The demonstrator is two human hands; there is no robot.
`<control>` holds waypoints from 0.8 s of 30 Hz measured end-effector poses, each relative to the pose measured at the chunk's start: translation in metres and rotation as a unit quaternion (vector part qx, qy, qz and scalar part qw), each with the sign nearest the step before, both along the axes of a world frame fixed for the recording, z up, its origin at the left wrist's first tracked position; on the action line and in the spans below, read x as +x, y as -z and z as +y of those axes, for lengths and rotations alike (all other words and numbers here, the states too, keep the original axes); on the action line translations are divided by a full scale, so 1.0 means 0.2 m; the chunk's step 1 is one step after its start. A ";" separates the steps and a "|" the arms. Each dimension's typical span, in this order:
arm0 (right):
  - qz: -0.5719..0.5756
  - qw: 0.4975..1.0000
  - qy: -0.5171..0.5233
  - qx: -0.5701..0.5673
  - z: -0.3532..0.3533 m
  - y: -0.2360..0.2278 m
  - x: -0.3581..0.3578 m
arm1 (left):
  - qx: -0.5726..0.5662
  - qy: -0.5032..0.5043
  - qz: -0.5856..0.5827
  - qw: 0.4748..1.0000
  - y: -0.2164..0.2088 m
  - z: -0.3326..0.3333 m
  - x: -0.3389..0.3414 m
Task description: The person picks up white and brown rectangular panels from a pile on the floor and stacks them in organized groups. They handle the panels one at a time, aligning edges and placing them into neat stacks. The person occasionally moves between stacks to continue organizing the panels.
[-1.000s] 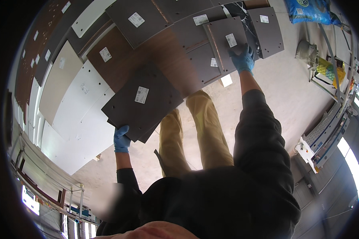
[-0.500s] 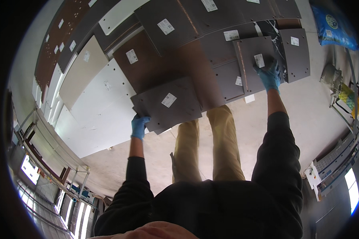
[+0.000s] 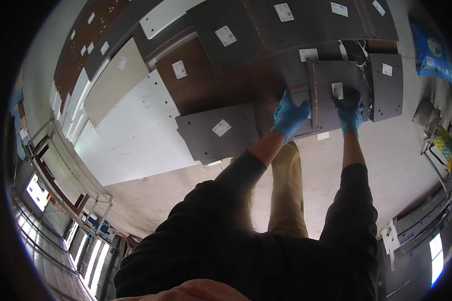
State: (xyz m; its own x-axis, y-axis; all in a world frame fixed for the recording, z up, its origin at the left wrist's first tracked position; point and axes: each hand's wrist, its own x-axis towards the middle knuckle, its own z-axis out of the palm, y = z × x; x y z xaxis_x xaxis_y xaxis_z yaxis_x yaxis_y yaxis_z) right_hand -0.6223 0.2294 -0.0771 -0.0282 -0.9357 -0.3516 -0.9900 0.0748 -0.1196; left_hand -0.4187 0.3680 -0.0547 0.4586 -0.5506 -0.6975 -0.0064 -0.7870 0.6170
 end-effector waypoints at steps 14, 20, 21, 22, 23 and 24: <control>-0.173 0.976 0.133 -0.021 0.12 0.02 -0.01 | 0.067 -0.077 0.155 0.983 -0.10 -0.14 -0.06; -0.300 0.926 0.227 -0.016 0.25 -0.27 0.10 | 0.063 -0.004 0.008 0.998 -0.32 -0.10 0.01; -0.290 0.930 0.222 -0.032 0.28 -0.32 0.13 | 0.048 -0.014 -0.003 0.999 -0.35 -0.08 0.03; -0.312 0.924 0.217 -0.036 0.31 -0.38 0.16 | 0.040 0.032 -0.018 0.999 -0.36 -0.04 0.07; -0.303 0.935 0.175 -0.054 0.33 -0.40 0.22 | 0.018 0.065 -0.055 0.996 -0.37 0.01 0.11; -0.291 0.945 0.125 -0.076 0.37 -0.43 0.28 | 0.011 0.104 -0.056 0.993 -0.38 0.04 0.14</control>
